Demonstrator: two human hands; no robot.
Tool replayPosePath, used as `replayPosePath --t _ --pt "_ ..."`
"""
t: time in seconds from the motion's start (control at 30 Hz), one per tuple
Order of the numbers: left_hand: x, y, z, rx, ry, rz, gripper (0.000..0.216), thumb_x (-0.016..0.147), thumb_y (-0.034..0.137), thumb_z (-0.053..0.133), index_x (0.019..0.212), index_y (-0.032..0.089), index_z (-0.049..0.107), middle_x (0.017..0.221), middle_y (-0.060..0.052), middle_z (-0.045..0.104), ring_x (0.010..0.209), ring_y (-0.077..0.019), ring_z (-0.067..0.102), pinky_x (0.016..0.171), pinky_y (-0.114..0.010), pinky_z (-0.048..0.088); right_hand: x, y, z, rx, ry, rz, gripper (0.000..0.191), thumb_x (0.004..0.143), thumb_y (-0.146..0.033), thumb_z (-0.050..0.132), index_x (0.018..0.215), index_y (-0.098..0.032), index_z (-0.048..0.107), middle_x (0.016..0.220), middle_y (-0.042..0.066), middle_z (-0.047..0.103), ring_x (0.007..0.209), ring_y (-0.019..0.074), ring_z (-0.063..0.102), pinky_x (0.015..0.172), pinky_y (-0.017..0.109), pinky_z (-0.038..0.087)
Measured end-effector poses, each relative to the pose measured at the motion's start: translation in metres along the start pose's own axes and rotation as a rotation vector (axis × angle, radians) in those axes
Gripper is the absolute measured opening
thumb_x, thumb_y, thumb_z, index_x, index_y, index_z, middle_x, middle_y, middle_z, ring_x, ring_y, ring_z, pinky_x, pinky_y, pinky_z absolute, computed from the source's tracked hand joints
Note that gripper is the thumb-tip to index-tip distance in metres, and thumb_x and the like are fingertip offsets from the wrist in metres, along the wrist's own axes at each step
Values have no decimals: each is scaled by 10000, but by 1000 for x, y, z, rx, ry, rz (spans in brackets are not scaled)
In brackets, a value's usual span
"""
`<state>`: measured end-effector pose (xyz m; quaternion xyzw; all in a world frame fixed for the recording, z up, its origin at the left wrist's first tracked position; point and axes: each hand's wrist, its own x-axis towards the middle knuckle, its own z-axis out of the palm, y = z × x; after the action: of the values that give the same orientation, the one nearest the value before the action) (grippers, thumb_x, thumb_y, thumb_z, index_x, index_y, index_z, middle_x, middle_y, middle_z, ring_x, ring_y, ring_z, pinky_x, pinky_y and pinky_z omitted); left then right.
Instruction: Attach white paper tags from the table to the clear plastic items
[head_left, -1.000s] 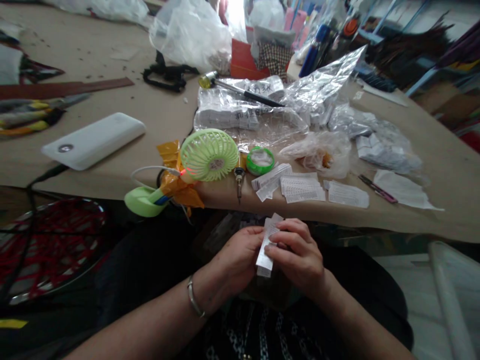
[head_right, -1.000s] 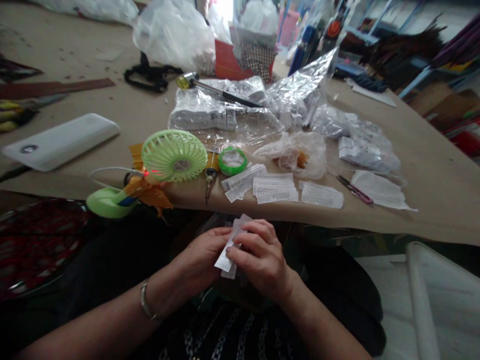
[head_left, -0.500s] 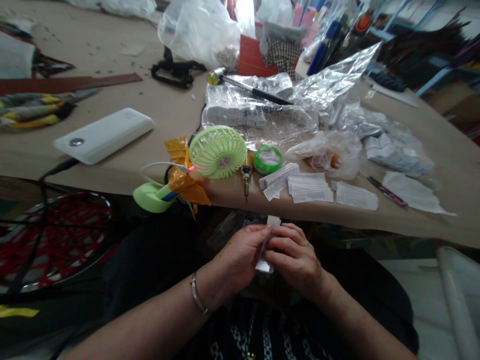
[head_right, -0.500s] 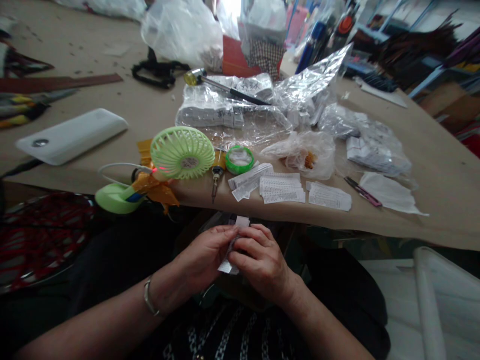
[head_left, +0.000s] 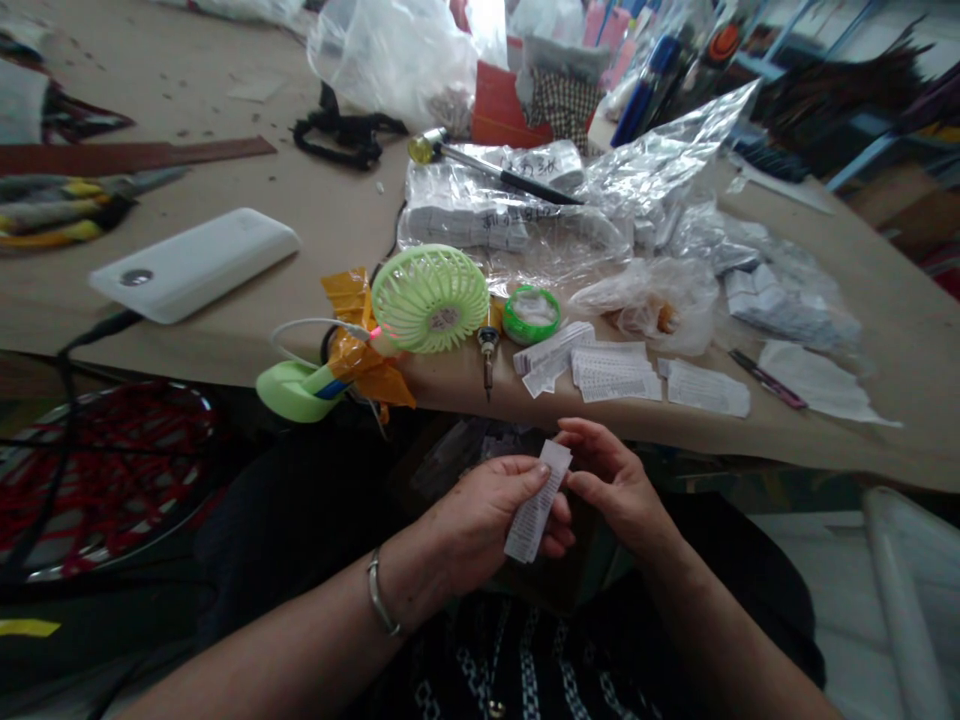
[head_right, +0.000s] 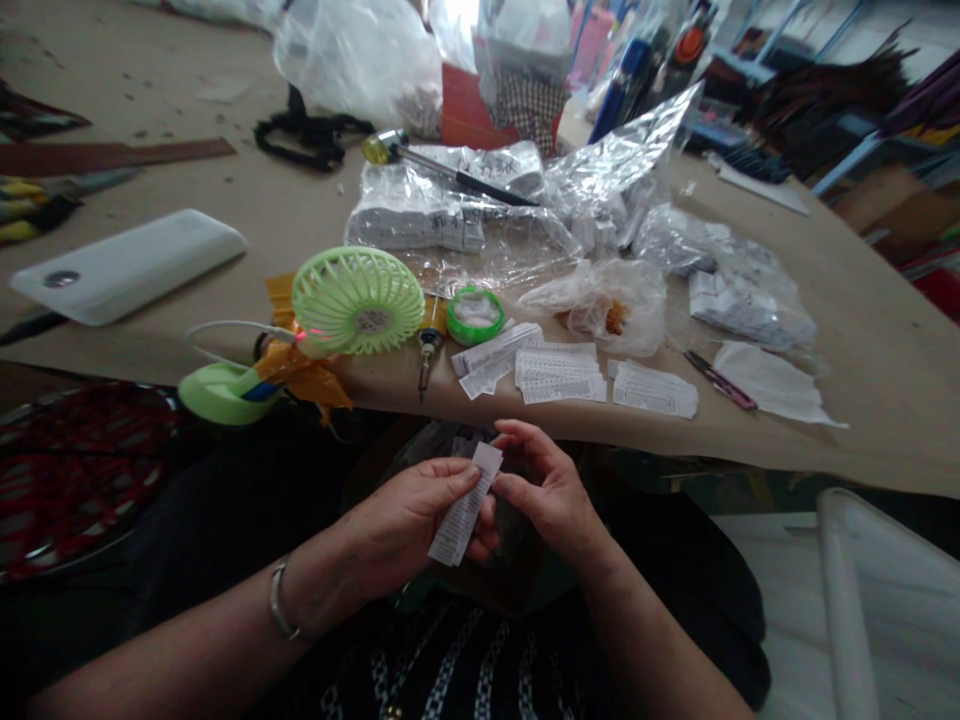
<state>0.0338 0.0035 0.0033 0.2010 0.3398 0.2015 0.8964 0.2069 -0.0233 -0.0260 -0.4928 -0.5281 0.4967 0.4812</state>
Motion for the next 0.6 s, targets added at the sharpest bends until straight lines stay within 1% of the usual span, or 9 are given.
replayPosePath --t 0.07,0.13,0.2,0.27,0.33,0.4,0.47,0.53,0.6 --pt "-1 -3 0 38 -18 -3 219 834 334 558 826 117 586 667 -38 608 527 -123 593 497 -226 468 6 3 -1 267 -163 208 498 688 -352 730 1150 -257 568 1023 35 636 855 152 621 772 274 495" --pt "-1 -5 0 72 -39 -6 239 834 353 554 831 117 589 658 -29 601 502 -105 573 466 -199 443 10 4 1 427 -271 319 488 640 -364 764 1087 -239 614 1020 33 640 835 142 616 756 255 486" --pt "-2 -5 -1 108 -58 -12 256 833 368 554 813 115 589 644 -23 592 487 -91 555 447 -181 421 12 4 5 497 -306 343 411 631 -346 771 1003 -218 652 989 31 640 844 143 607 772 256 477" --pt "-2 -5 -1 142 -66 -18 273 824 377 563 766 111 580 629 -22 587 476 -83 542 440 -174 409 12 5 9 537 -300 328 307 646 -318 759 918 -208 670 978 27 633 871 147 598 802 267 469" --pt "-2 -6 -1 162 -61 -5 277 814 376 575 733 111 568 614 -19 582 472 -81 536 443 -173 406 12 5 12 558 -295 324 241 659 -299 744 869 -207 670 982 24 627 865 147 598 794 271 472" --pt "-2 -6 -1 164 -47 12 271 817 372 569 735 113 564 601 -13 573 466 -79 528 440 -174 400 11 6 13 540 -287 335 243 675 -292 726 896 -215 662 978 22 631 811 137 604 745 266 485" --pt "-1 -6 -1 161 -20 25 266 830 369 549 753 116 563 607 -9 569 467 -78 526 438 -174 394 9 4 12 459 -223 308 288 702 -284 699 981 -240 641 995 21 638 791 134 610 725 266 491" --pt "0 -6 -2 152 -3 38 258 838 372 537 779 122 563 631 -8 571 480 -80 536 443 -176 395 7 0 10 275 -125 206 343 739 -275 664 1077 -268 605 1042 24 632 862 149 609 779 285 486" --pt "0 -5 -4 144 -1 55 246 841 371 538 796 129 561 654 -6 573 505 -85 550 452 -177 400 4 -6 9 -10 -47 43 354 777 -268 627 1129 -272 581 1092 36 607 977 174 579 869 318 455"
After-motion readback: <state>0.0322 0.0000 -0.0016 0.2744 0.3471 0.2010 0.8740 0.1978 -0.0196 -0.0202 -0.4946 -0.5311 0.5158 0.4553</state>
